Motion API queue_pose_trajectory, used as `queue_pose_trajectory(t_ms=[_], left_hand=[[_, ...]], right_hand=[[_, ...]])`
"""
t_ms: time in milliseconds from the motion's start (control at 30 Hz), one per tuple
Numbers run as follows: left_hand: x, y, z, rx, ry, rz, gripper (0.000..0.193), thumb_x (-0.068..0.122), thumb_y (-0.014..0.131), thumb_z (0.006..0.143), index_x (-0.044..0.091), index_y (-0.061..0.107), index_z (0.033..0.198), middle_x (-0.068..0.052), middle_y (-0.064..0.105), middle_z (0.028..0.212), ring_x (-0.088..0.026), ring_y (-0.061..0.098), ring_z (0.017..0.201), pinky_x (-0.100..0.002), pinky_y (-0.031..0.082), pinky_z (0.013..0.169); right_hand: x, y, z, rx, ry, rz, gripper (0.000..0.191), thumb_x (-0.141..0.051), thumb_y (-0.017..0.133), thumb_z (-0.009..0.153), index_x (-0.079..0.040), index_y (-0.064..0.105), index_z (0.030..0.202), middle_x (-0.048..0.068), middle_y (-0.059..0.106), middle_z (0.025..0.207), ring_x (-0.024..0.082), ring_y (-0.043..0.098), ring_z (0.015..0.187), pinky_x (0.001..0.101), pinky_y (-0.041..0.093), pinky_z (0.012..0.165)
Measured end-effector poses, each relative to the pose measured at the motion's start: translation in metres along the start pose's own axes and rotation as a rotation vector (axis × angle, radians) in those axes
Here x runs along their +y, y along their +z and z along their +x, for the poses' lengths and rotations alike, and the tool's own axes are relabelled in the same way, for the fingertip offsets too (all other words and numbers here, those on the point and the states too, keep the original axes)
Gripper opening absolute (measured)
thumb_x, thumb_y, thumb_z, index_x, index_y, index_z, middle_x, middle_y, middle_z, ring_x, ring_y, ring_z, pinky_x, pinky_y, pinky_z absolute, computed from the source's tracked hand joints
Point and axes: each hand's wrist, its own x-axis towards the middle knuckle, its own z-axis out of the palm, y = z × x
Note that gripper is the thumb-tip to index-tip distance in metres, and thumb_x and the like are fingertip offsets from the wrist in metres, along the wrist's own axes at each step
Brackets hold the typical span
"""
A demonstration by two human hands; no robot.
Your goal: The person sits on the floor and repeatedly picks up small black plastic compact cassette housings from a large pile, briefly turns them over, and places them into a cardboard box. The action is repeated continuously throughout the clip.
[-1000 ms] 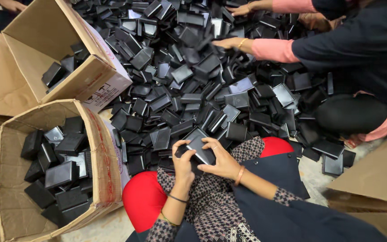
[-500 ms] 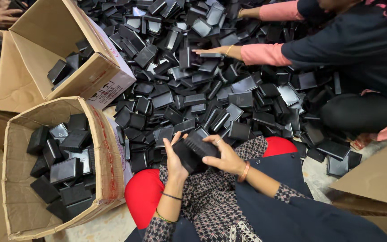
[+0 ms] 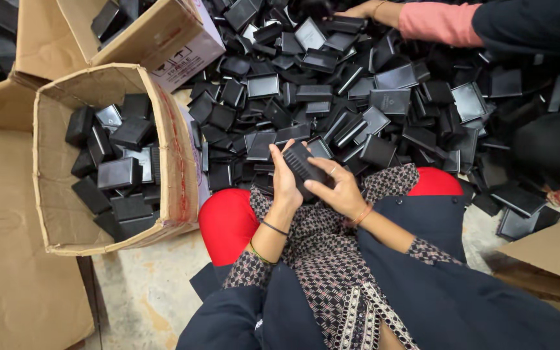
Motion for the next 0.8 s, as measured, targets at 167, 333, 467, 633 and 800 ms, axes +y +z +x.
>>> queue_pose_trajectory(t_ms=[167,333,467,633,800], left_hand=[[-0.004,-0.007,0.000,0.151,-0.006,-0.056,0.078,0.069,0.032,0.101,0.006,0.059,0.138,-0.011,0.067,0.106,-0.019,0.064,0.089,-0.032,0.055,0.081],[-0.006,-0.017,-0.011,0.161,-0.048,-0.154,0.063,0.065,0.046,0.099,0.008,0.063,0.117,-0.004,0.067,0.097,-0.015,0.066,0.088,-0.031,0.056,0.081],[0.020,-0.038,-0.041,0.042,0.453,0.921,0.045,0.047,0.076,0.097,0.004,0.066,0.083,-0.004,0.060,0.073,-0.015,0.053,0.067,-0.037,0.045,0.065],[0.118,-0.064,-0.081,0.155,0.982,1.114,0.044,0.042,0.094,0.075,0.009,0.066,0.081,-0.004,0.062,0.081,-0.023,0.061,0.073,-0.035,0.050,0.068],[0.272,-0.116,-0.087,0.762,1.470,1.214,0.055,0.046,0.086,0.091,0.001,0.054,0.095,-0.013,0.054,0.094,-0.032,0.056,0.087,-0.044,0.049,0.080]], right_hand=[[-0.018,0.005,-0.013,-0.116,-0.194,-0.251,0.063,-0.020,0.081,0.085,0.000,0.059,0.141,0.024,0.060,0.138,0.032,0.060,0.128,0.0386,0.046,0.108],[-0.026,-0.004,-0.018,-0.105,-0.106,-0.441,0.057,-0.028,0.079,0.087,0.004,0.058,0.131,0.024,0.068,0.103,0.034,0.069,0.094,0.0390,0.054,0.080],[-0.026,-0.009,-0.024,-0.287,0.197,-0.183,0.034,-0.026,0.072,0.097,0.003,0.062,0.113,0.016,0.068,0.071,0.033,0.065,0.063,0.0391,0.050,0.057],[-0.009,-0.020,0.008,-0.264,-0.198,-0.323,0.029,-0.024,0.071,0.096,0.000,0.067,0.111,0.016,0.071,0.090,0.030,0.071,0.079,0.0382,0.056,0.071],[0.036,-0.045,0.109,0.019,-0.321,-0.730,0.013,-0.015,0.070,0.094,-0.005,0.075,0.101,0.012,0.073,0.098,0.035,0.068,0.093,0.0433,0.053,0.083]])
